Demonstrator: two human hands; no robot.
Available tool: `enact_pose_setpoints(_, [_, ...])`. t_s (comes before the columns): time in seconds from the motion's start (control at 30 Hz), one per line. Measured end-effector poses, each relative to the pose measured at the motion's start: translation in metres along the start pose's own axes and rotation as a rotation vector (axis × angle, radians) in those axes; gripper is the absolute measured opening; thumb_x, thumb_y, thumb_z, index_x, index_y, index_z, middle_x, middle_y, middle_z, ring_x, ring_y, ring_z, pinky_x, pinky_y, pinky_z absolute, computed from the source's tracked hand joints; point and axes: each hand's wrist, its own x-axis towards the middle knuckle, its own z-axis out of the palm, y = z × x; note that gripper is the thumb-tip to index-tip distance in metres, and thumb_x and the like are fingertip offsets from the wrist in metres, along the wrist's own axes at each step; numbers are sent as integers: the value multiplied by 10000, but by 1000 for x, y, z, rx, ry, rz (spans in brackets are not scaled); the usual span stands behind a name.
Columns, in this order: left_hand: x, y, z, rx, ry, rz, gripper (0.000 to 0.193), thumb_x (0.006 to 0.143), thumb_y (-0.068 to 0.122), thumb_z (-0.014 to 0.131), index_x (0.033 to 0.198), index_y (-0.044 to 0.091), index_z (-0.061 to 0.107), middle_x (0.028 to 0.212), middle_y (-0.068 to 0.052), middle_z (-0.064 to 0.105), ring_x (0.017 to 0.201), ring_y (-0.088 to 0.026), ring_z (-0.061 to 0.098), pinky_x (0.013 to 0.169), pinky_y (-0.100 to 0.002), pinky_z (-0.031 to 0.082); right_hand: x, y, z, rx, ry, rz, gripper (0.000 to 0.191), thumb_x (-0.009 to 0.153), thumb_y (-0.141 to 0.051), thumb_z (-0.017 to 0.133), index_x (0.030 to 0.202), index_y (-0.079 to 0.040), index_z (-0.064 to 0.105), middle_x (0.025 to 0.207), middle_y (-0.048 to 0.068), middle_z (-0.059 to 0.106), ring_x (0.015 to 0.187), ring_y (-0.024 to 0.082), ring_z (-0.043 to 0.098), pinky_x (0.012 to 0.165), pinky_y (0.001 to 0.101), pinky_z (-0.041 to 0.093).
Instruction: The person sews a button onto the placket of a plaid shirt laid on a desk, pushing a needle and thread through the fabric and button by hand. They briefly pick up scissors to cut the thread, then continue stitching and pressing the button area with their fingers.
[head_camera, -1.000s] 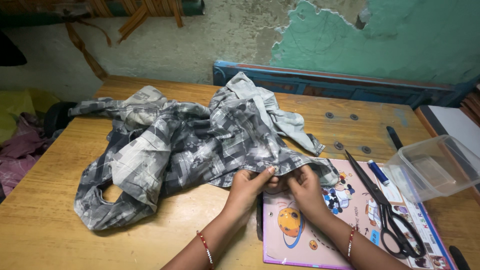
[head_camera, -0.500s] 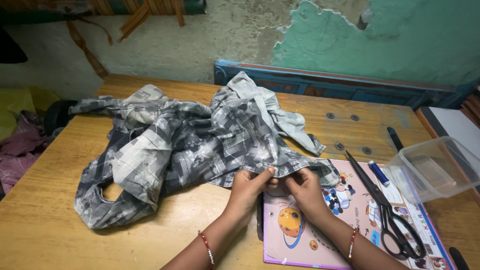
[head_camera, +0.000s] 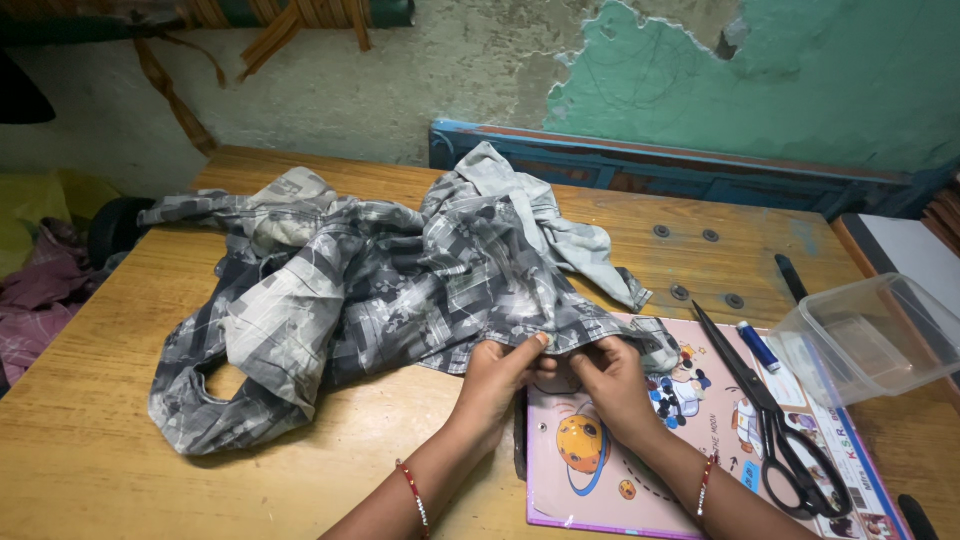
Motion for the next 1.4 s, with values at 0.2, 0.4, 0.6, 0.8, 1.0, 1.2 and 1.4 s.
enact_pose_setpoints(0.2, [-3, 5, 0, -79, -49, -82, 252, 932, 210, 684, 994, -28, 738, 900, -67, 745, 795, -130, 704, 758, -282, 587, 0, 0, -2, 38, 3, -32, 159, 914, 20, 598, 1019, 32, 717, 933, 30, 750, 807, 73, 656, 726, 261, 535])
enact_pose_setpoints(0.4, [-2, 2, -3, -116, -42, -129, 259, 922, 209, 702, 1001, -35, 732, 923, -91, 734, 833, -155, 706, 785, -301, 596, 0, 12, -7, 5, 12, -60, 170, 902, 30, 581, 999, 32, 721, 914, 38, 749, 798, 80, 664, 714, 263, 541])
enact_pose_setpoints(0.6, [0, -3, -7, -113, -9, -146, 269, 914, 218, 709, 995, -38, 730, 923, -96, 735, 842, -160, 708, 792, -299, 597, 0, 22, -7, -2, -7, -36, 186, 911, 29, 570, 1011, 42, 726, 886, 52, 751, 760, 91, 659, 683, 273, 539])
enact_pose_setpoints(0.8, [0, -2, -8, -128, -1, -133, 276, 911, 218, 711, 987, -47, 728, 917, -92, 733, 840, -157, 707, 799, -308, 600, 1, 18, -6, 2, -23, -43, 234, 876, 56, 548, 1012, 51, 739, 918, 53, 776, 790, 86, 681, 713, 269, 553])
enact_pose_setpoints(1.0, [-2, 1, -8, -108, 0, -126, 289, 920, 232, 710, 993, -46, 743, 908, -92, 730, 833, -144, 700, 798, -292, 593, 1, 18, -4, -17, -8, -30, 221, 875, 63, 557, 993, 58, 743, 897, 62, 772, 777, 95, 678, 701, 276, 552])
enact_pose_setpoints(1.2, [-2, 3, -7, -91, 2, -121, 287, 923, 227, 713, 1004, -48, 740, 905, -88, 727, 821, -142, 694, 793, -289, 591, 0, 18, -3, -6, -12, -52, 206, 894, 45, 577, 1016, 48, 743, 924, 50, 777, 807, 82, 682, 726, 265, 549])
enact_pose_setpoints(1.4, [-2, 0, -7, -114, -5, -123, 276, 920, 212, 713, 1004, -50, 737, 912, -89, 733, 830, -143, 699, 790, -291, 592, -1, 16, -2, -4, -9, -67, 145, 930, 4, 623, 1005, 35, 743, 916, 42, 773, 802, 75, 679, 721, 255, 543])
